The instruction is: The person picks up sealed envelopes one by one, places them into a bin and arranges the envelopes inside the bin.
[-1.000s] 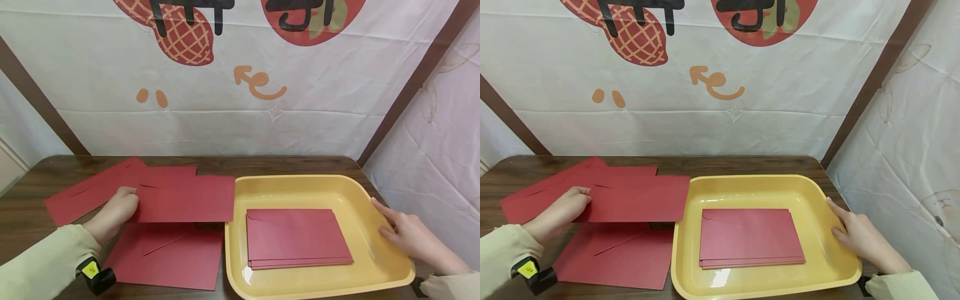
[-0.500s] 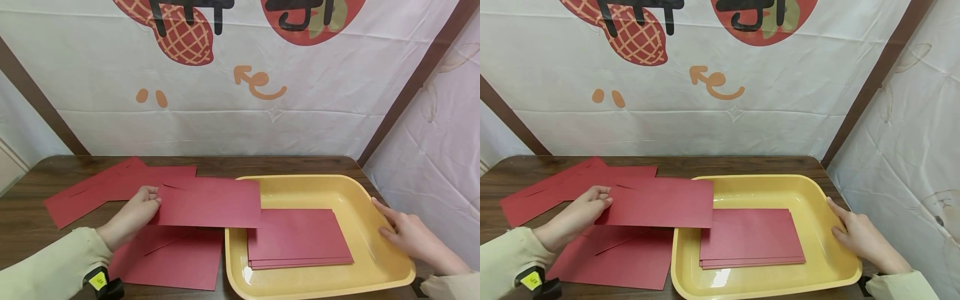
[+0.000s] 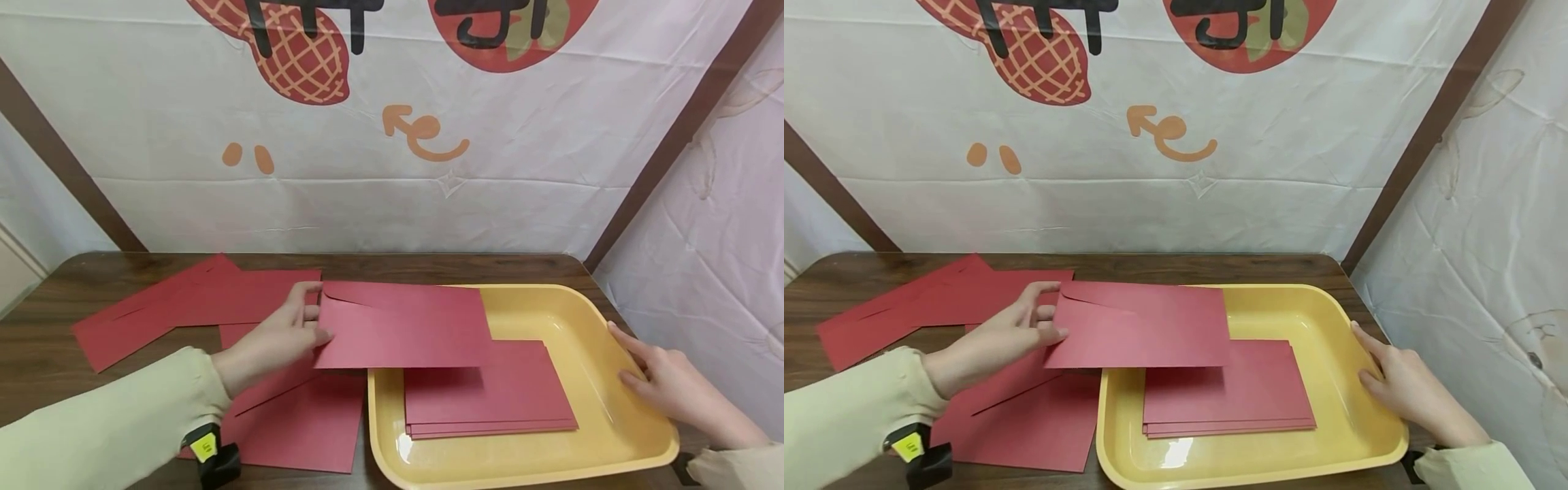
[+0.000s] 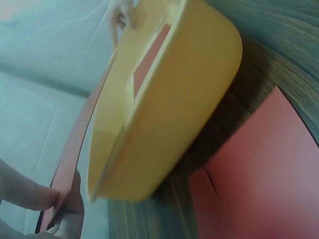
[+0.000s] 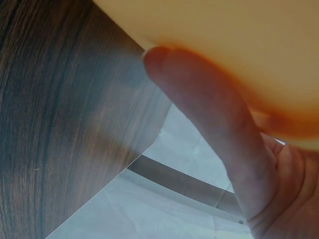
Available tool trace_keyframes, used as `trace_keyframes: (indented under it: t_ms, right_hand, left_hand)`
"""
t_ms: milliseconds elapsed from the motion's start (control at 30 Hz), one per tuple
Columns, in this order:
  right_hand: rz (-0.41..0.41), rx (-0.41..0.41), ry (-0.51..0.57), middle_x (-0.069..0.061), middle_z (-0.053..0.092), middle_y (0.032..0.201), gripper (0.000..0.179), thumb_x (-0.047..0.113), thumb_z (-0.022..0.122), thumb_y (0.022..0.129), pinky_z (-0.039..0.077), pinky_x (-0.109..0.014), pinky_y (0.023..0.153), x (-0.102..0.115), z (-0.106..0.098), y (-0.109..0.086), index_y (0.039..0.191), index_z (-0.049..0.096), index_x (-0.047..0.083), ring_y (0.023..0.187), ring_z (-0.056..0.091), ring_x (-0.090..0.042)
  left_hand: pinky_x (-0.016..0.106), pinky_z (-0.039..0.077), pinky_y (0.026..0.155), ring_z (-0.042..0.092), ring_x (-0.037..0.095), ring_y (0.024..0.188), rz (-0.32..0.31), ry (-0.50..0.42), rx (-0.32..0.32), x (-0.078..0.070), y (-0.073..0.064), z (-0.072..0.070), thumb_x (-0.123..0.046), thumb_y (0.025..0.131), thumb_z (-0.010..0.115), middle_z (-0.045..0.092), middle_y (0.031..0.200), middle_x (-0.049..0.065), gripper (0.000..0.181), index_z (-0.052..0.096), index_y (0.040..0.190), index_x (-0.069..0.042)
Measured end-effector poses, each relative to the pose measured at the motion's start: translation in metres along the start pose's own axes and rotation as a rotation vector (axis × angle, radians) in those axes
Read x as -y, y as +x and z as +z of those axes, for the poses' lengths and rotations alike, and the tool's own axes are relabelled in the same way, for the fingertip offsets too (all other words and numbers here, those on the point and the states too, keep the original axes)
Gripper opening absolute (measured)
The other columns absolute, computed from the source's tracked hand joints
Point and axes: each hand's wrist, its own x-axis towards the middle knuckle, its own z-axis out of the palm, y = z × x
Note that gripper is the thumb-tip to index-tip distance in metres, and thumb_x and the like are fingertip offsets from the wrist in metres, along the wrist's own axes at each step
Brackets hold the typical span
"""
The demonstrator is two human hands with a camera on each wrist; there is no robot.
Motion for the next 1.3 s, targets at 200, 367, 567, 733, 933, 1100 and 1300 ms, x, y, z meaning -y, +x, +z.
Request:
trace_keyframes:
  t_ms: [200, 367, 567, 733, 933, 1100, 1300]
  right_hand:
    - [-0.021, -0.021, 0.001, 0.011, 0.028, 0.05, 0.077, 0.004, 0.073, 0.076, 0.031, -0.025, 0.049, -0.002, 0.001, 0.0, 0.145, 0.039, 0.005, 0.046, 0.025, 0.0]
    - [-0.022, -0.017, -0.001, 0.011, 0.028, 0.05, 0.077, 0.004, 0.073, 0.076, 0.031, -0.025, 0.049, -0.002, 0.001, 0.001, 0.145, 0.039, 0.004, 0.046, 0.024, 0.0]
    - [-0.02, -0.009, -0.002, 0.01, 0.029, 0.05, 0.076, 0.005, 0.073, 0.076, 0.032, -0.025, 0.049, -0.002, 0.001, 0.001, 0.144, 0.04, 0.003, 0.046, 0.026, 0.0]
    - [-0.029, -0.023, -0.008, 0.011, 0.03, 0.05, 0.077, 0.005, 0.074, 0.075, 0.033, -0.026, 0.05, -0.003, 0.001, 0.001, 0.144, 0.04, 0.004, 0.047, 0.027, -0.001]
    - [-0.034, -0.028, -0.009, 0.01, 0.03, 0.05, 0.078, 0.005, 0.074, 0.075, 0.033, -0.026, 0.05, -0.004, 0.002, 0.002, 0.145, 0.039, 0.005, 0.047, 0.028, -0.001]
    - [-0.042, -0.038, -0.011, 0.01, 0.03, 0.05, 0.079, 0.004, 0.074, 0.074, 0.034, -0.026, 0.05, -0.005, 0.002, 0.002, 0.146, 0.039, 0.006, 0.048, 0.028, -0.001]
    - [-0.041, -0.044, -0.011, 0.011, 0.029, 0.05, 0.079, 0.004, 0.074, 0.074, 0.033, -0.026, 0.05, -0.005, 0.003, 0.001, 0.145, 0.039, 0.006, 0.047, 0.027, -0.001]
  left_hand:
    - [0.038, 0.055, 0.079, 0.065, 0.026, 0.103, 0.015, -0.147, 0.081, -0.015, 0.008, 0.024, 0.004, 0.091, 0.052, 0.047, 0.132, 0.026, 0.078, 0.003, 0.149, -0.012]
    - [0.035, 0.052, 0.084, 0.065, 0.024, 0.104, 0.01, -0.136, 0.112, -0.019, 0.015, 0.041, 0.003, 0.09, 0.055, 0.052, 0.129, 0.022, 0.073, 0.009, 0.145, -0.01]
    - [0.035, 0.051, 0.085, 0.066, 0.021, 0.093, 0.02, -0.09, 0.147, -0.02, 0.022, 0.059, 0.002, 0.088, 0.059, 0.056, 0.124, 0.021, 0.073, 0.011, 0.143, -0.006]
    - [0.034, 0.051, 0.079, 0.065, 0.018, 0.081, 0.019, -0.085, 0.144, -0.021, 0.029, 0.073, 0.006, 0.085, 0.061, 0.062, 0.111, 0.018, 0.073, 0.015, 0.141, -0.004]
    - [0.026, 0.046, 0.067, 0.058, 0.014, 0.067, 0.033, -0.039, 0.138, -0.019, 0.036, 0.087, 0.006, 0.081, 0.065, 0.064, 0.098, 0.013, 0.074, 0.019, 0.139, -0.003]
    - [0.026, 0.045, 0.066, 0.059, 0.014, 0.067, 0.08, 0.036, 0.119, -0.02, 0.04, 0.095, 0.006, 0.078, 0.068, 0.065, 0.092, 0.013, 0.08, 0.02, 0.141, -0.002]
    - [0.036, 0.048, 0.079, 0.056, 0.022, 0.09, 0.137, 0.303, 0.117, -0.024, 0.039, 0.101, 0.003, 0.079, 0.067, 0.059, 0.105, 0.014, 0.065, 0.037, 0.136, -0.004]
